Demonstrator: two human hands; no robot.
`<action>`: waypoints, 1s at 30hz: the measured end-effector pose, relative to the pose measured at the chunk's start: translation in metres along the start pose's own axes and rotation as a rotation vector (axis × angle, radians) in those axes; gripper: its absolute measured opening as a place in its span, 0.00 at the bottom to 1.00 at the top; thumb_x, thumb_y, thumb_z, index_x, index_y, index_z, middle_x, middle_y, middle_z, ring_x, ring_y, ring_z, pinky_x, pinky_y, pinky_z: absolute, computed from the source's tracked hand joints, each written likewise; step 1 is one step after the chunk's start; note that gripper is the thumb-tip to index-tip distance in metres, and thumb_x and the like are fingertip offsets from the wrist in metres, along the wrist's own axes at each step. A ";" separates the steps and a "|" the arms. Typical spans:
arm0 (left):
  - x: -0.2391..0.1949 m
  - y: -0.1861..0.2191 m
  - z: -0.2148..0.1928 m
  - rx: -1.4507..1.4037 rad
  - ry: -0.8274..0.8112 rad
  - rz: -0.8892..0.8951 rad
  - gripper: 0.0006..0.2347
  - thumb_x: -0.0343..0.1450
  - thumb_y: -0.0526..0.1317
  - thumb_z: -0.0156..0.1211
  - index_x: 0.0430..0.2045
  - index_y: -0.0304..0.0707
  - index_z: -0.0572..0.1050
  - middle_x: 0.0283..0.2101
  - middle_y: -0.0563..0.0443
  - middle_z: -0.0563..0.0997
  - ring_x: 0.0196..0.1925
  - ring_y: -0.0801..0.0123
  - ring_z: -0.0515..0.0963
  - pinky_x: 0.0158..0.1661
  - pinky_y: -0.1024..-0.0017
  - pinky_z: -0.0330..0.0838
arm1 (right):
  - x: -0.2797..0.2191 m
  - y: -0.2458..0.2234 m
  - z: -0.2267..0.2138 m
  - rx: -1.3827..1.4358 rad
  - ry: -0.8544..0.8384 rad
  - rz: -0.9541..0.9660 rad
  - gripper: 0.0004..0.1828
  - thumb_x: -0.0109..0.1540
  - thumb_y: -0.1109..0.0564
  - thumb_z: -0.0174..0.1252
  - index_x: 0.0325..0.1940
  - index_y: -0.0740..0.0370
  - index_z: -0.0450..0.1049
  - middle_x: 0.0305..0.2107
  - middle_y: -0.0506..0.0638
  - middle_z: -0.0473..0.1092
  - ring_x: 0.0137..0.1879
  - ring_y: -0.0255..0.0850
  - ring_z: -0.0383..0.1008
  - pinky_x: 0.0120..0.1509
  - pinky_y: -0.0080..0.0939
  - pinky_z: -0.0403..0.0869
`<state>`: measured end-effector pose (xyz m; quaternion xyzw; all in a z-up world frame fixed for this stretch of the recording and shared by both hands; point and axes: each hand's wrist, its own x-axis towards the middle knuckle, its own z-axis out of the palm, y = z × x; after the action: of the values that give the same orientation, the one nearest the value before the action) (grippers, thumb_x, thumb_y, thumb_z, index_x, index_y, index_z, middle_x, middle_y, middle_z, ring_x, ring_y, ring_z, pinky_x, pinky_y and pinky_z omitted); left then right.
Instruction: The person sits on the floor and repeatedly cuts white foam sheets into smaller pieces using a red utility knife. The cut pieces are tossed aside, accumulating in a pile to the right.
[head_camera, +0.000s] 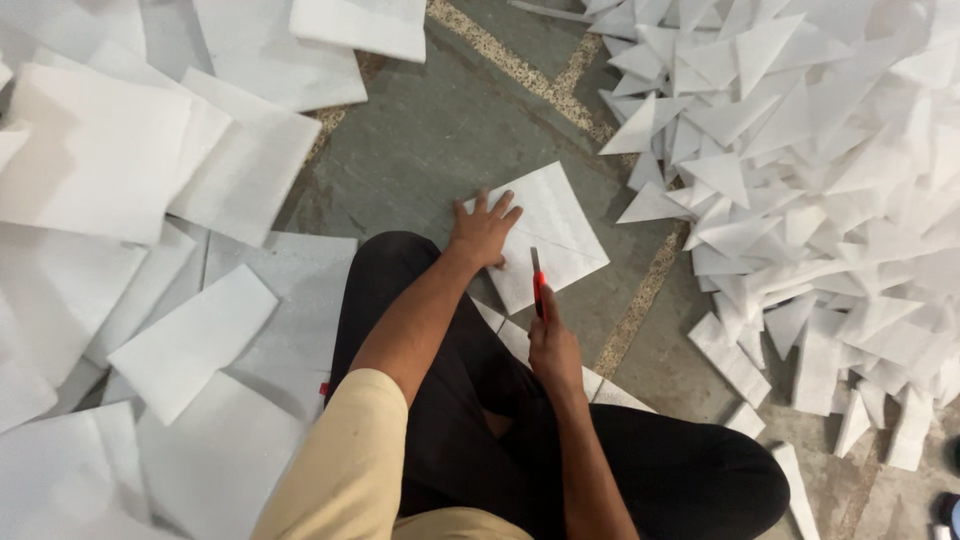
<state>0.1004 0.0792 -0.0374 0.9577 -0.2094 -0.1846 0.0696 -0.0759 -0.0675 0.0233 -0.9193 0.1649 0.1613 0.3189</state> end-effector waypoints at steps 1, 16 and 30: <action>-0.002 0.002 -0.005 -0.008 -0.034 -0.029 0.47 0.58 0.55 0.77 0.72 0.56 0.53 0.78 0.55 0.45 0.76 0.46 0.50 0.61 0.32 0.57 | 0.012 0.001 0.001 0.001 0.028 -0.044 0.34 0.68 0.55 0.48 0.79 0.43 0.51 0.30 0.66 0.76 0.34 0.60 0.80 0.40 0.60 0.74; -0.009 0.025 -0.001 -0.064 -0.036 -0.138 0.49 0.58 0.58 0.76 0.73 0.52 0.52 0.77 0.49 0.46 0.74 0.37 0.50 0.58 0.25 0.60 | 0.179 -0.045 -0.008 -0.163 0.187 -0.257 0.30 0.66 0.57 0.49 0.75 0.50 0.58 0.34 0.68 0.76 0.39 0.68 0.77 0.45 0.66 0.73; -0.018 0.023 -0.008 -0.055 -0.060 -0.131 0.47 0.60 0.58 0.75 0.73 0.53 0.52 0.78 0.50 0.45 0.74 0.38 0.50 0.58 0.28 0.61 | 0.014 0.017 0.002 -0.145 0.014 -0.114 0.28 0.68 0.54 0.45 0.75 0.45 0.59 0.39 0.71 0.76 0.44 0.68 0.78 0.49 0.65 0.75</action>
<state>0.0797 0.0663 -0.0196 0.9611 -0.1430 -0.2232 0.0774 -0.0709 -0.0816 0.0075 -0.9489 0.1023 0.1480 0.2592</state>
